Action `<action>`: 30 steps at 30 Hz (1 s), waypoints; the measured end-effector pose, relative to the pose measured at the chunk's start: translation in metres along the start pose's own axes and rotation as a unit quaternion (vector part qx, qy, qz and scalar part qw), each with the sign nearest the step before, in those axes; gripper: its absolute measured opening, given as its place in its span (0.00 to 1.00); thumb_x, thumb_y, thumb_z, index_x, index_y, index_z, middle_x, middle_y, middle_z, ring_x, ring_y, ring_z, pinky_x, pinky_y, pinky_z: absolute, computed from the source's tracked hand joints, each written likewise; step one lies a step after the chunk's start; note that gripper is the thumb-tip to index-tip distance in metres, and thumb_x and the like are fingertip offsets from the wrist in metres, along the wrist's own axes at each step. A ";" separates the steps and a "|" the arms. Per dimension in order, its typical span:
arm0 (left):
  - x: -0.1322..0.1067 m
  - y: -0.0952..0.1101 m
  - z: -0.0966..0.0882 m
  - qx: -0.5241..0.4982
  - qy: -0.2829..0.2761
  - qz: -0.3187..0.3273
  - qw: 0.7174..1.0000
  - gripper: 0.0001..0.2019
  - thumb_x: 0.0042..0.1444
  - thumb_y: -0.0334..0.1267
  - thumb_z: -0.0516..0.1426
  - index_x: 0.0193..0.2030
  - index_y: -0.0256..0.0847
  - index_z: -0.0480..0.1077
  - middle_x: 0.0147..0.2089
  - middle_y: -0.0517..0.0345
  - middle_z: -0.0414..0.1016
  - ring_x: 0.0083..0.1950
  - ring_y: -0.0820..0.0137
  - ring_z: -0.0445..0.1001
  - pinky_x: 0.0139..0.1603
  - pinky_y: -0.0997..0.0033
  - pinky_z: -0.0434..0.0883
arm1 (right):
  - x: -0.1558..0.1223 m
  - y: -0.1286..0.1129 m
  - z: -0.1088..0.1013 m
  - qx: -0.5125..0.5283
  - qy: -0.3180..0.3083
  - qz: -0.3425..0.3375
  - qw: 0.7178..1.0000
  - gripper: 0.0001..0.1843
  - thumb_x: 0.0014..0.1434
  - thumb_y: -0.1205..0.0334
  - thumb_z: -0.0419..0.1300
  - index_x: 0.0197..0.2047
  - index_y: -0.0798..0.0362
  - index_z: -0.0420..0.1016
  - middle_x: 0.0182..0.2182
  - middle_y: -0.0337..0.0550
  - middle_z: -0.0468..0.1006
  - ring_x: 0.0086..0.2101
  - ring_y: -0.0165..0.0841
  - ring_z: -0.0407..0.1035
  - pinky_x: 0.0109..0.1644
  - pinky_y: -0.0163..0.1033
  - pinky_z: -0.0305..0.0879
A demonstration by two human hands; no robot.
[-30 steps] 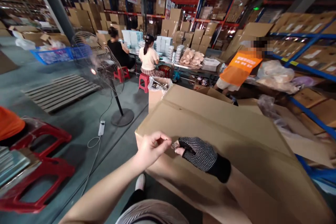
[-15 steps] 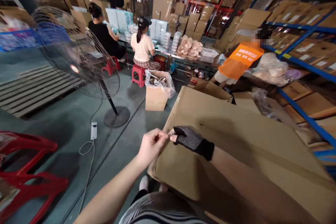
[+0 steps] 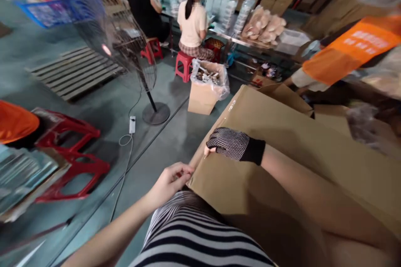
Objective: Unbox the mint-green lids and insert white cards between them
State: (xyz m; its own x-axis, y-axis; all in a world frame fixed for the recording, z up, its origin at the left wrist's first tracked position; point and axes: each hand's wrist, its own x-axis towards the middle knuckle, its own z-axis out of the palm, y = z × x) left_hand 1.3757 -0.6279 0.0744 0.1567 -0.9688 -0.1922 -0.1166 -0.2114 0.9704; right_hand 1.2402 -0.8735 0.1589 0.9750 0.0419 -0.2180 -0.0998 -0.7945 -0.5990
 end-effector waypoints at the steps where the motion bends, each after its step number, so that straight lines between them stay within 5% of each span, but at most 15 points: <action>1: -0.008 0.003 0.000 0.020 0.006 0.016 1.000 0.14 0.65 0.45 0.54 0.48 0.39 0.75 0.41 0.53 0.73 0.42 0.71 0.72 0.44 0.72 0.68 | 0.008 -0.007 0.003 -0.004 -0.025 -0.021 0.999 0.13 0.68 0.64 0.54 0.40 0.49 0.82 0.41 0.35 0.74 0.43 0.24 0.63 0.57 0.31 0.52; 7: -0.030 0.011 0.013 0.123 0.069 0.074 0.987 0.16 0.67 0.38 0.52 0.58 0.46 0.73 0.48 0.51 0.71 0.47 0.73 0.71 0.47 0.73 0.68 | 0.046 -0.025 0.016 -0.066 -0.133 -0.064 0.987 0.12 0.68 0.65 0.54 0.41 0.53 0.79 0.39 0.37 0.73 0.40 0.23 0.60 0.46 0.29 0.49; 11: -0.031 0.020 0.014 0.147 0.090 0.054 0.984 0.16 0.67 0.41 0.51 0.57 0.46 0.75 0.41 0.52 0.71 0.41 0.72 0.70 0.42 0.74 0.67 | 0.056 -0.029 0.021 -0.071 -0.170 -0.076 0.980 0.10 0.68 0.64 0.55 0.43 0.53 0.79 0.39 0.36 0.73 0.37 0.21 0.59 0.41 0.28 0.45; 14: -0.028 0.031 0.012 0.069 0.064 -0.004 0.996 0.18 0.66 0.45 0.52 0.55 0.43 0.76 0.38 0.52 0.73 0.37 0.72 0.69 0.39 0.73 0.67 | 0.061 -0.026 0.021 -0.041 -0.179 -0.077 0.980 0.10 0.67 0.66 0.56 0.41 0.56 0.79 0.37 0.36 0.73 0.34 0.19 0.58 0.38 0.26 0.44; 16: -0.026 0.037 0.014 -0.056 0.016 -0.063 0.996 0.19 0.64 0.48 0.54 0.51 0.39 0.78 0.34 0.52 0.73 0.33 0.72 0.69 0.35 0.73 0.67 | 0.064 -0.023 0.019 -0.018 -0.190 -0.076 0.979 0.10 0.67 0.67 0.55 0.40 0.57 0.79 0.36 0.35 0.73 0.32 0.18 0.58 0.37 0.26 0.44; 19: -0.024 0.039 0.024 -0.247 -0.172 -0.149 0.942 0.21 0.60 0.51 0.58 0.51 0.37 0.78 0.30 0.52 0.74 0.29 0.71 0.72 0.34 0.72 0.70 | 0.069 -0.020 0.015 -0.001 -0.214 -0.090 0.973 0.10 0.65 0.67 0.56 0.38 0.56 0.80 0.34 0.34 0.73 0.31 0.17 0.59 0.36 0.26 0.46; 21: -0.022 0.035 0.028 -0.272 -0.201 -0.172 0.925 0.23 0.58 0.52 0.58 0.51 0.36 0.77 0.28 0.52 0.74 0.27 0.71 0.72 0.32 0.72 0.70 | 0.069 -0.021 0.014 -0.031 -0.208 -0.095 0.973 0.09 0.64 0.66 0.58 0.38 0.53 0.81 0.34 0.33 0.73 0.31 0.18 0.58 0.35 0.28 0.45; 25: -0.016 0.026 0.015 -0.127 0.014 -0.127 0.984 0.25 0.63 0.55 0.52 0.45 0.33 0.78 0.25 0.55 0.69 0.25 0.74 0.67 0.29 0.76 0.65 | 0.062 -0.029 0.016 -0.175 -0.155 -0.086 0.968 0.10 0.65 0.61 0.56 0.42 0.46 0.80 0.36 0.34 0.73 0.31 0.24 0.55 0.36 0.31 0.41; 30: -0.023 0.033 0.002 0.136 -0.010 -0.014 0.991 0.18 0.68 0.44 0.48 0.59 0.46 0.72 0.40 0.54 0.73 0.40 0.71 0.71 0.42 0.75 0.66 | 0.055 -0.024 0.025 -0.230 -0.117 -0.099 0.961 0.10 0.66 0.59 0.55 0.41 0.47 0.78 0.39 0.37 0.73 0.39 0.29 0.60 0.51 0.37 0.53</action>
State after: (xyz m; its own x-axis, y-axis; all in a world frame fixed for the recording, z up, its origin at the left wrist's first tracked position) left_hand 1.3658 -0.6131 0.1109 0.1450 -0.9636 -0.2246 -0.3734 -0.2635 0.8895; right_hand 1.2917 -0.8365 0.1419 0.8894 0.3121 -0.3341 0.2339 -0.9385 -0.2540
